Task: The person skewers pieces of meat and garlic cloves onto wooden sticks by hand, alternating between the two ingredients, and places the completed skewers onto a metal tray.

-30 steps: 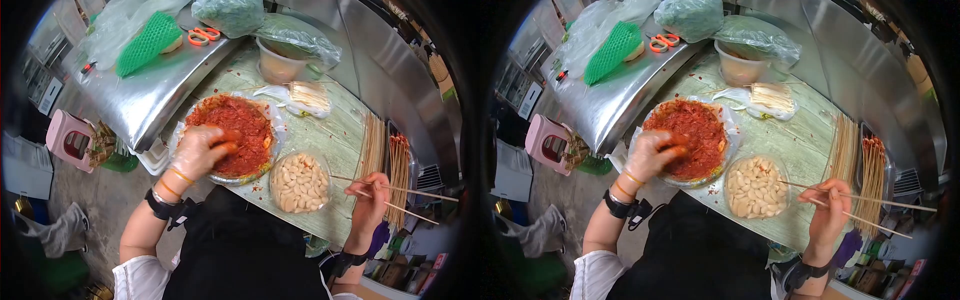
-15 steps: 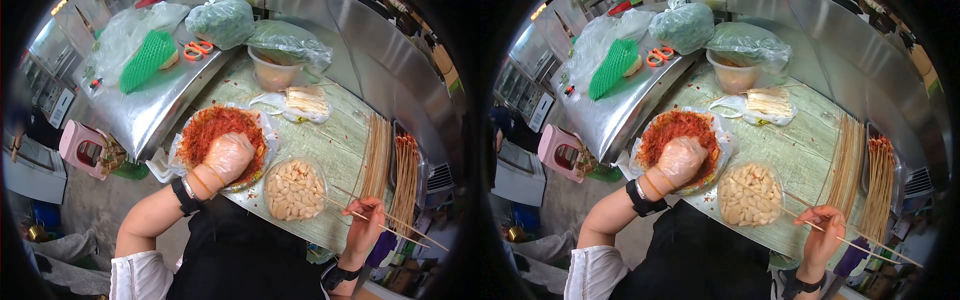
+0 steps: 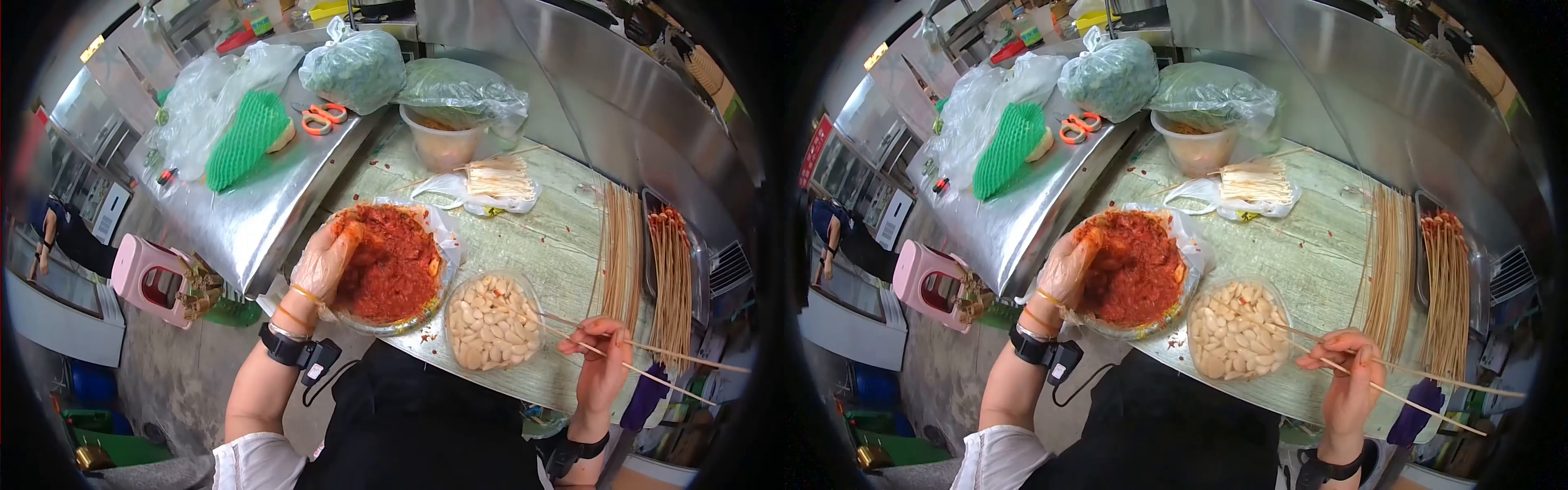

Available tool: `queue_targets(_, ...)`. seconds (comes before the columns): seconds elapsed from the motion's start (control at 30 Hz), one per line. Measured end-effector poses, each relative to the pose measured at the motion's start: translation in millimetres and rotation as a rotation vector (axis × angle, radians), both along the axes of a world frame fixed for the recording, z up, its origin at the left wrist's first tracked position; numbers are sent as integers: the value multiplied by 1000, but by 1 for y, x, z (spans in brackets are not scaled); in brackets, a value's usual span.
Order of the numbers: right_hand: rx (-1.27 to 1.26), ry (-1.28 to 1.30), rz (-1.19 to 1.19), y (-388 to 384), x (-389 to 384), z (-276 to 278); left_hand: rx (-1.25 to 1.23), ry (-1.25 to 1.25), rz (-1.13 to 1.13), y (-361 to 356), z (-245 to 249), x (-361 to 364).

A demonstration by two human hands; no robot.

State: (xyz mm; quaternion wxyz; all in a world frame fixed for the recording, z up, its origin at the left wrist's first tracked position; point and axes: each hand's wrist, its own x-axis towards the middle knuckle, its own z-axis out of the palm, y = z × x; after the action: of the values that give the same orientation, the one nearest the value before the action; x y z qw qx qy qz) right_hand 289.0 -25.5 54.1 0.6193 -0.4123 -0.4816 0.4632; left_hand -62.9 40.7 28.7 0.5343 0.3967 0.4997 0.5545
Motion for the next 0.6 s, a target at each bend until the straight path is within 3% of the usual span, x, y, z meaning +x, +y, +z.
queue_targets(0.07,30,-32,-14,0,1,0,19,-60,21,-1,2,-3)
queue_targets(0.13,44,-123,20,0,7,1,44,528,28,0,-1,-7)
queue_targets(0.27,15,-86,77,-1,7,5,158,489,51,-6,-9,-2)
queue_targets(0.37,-83,-131,17,2,-16,24,62,11,66,-10,-23,4)
queue_targets(0.4,-99,-147,-6,5,-16,27,-14,60,101,-13,-17,8)
queue_targets(0.5,-133,-192,102,12,-12,32,56,-49,-2,-18,-22,17)
queue_targets(0.6,-272,-273,248,19,-29,26,127,143,49,-18,-28,30)
